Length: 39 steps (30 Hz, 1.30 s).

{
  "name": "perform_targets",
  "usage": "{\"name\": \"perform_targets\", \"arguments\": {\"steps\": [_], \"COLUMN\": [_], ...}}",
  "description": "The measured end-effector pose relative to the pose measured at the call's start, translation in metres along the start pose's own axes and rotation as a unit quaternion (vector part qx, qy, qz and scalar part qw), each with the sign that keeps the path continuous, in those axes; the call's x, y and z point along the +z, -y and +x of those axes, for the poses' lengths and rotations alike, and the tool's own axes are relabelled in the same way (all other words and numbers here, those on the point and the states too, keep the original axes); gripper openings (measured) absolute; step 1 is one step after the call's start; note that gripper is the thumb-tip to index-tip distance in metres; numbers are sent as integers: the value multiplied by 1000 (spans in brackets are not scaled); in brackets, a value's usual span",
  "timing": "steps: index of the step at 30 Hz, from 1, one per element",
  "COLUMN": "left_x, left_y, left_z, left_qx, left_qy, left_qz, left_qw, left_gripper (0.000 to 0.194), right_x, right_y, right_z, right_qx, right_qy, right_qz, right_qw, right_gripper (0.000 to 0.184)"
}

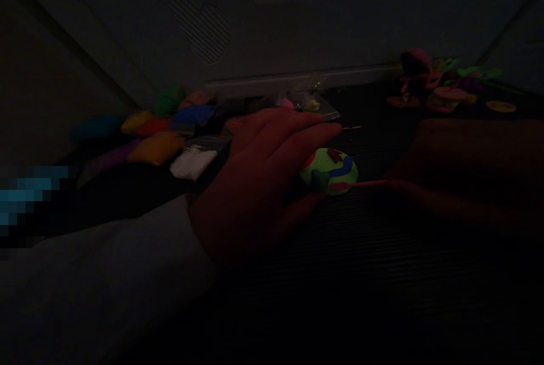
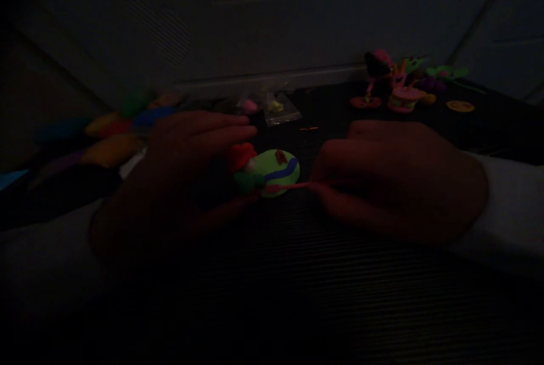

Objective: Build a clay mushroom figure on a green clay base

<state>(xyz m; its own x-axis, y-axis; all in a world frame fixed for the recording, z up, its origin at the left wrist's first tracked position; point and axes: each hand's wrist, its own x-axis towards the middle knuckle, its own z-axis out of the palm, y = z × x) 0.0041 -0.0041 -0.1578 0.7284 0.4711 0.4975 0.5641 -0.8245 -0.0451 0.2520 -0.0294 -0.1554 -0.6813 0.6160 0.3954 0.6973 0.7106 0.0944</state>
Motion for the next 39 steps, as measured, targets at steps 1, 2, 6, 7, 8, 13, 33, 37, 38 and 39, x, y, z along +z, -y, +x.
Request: {"name": "perform_targets", "arguments": {"steps": [1,2,6,7,8,13,33,37,38,39], "left_x": [0,0,-1,-1,-1,4,7,8,8,9], "left_y": [0,0,-1,0,0,2,1,1,1,0], "left_z": [0,0,0,0,0,-1,-3,-3,-3,-3], "left_qx": [1,4,10,12,13,27,14,16,16,17], "left_qy": [3,4,5,6,3,-34,-3,-5,-8,-7], "left_qz": [-2,-3,-4,-3,-2,1,-22,-15,-12,-10], "left_qw": [1000,1000,1000,1000,1000,999,1000,1000,1000,1000], "left_gripper": [52,52,51,50,49,57,62,61,61,61], "right_x": [-1,-1,-1,0,0,2,4,4,3,3], "right_y": [-1,-1,-2,-1,-1,2,4,5,5,5], "right_z": [0,-1,-1,0,0,3,3,3,2,2], "right_qx": [12,18,20,22,23,12,7,7,6,7], "right_qy": [-1,-1,-4,-2,0,-18,-23,-18,-18,-20], "right_qz": [1,3,18,20,23,31,3,4,0,-3], "right_qw": [1000,1000,1000,1000,999,999,1000,1000,1000,1000], "right_gripper": [21,22,21,20,20,22,25,26,27,28]}}
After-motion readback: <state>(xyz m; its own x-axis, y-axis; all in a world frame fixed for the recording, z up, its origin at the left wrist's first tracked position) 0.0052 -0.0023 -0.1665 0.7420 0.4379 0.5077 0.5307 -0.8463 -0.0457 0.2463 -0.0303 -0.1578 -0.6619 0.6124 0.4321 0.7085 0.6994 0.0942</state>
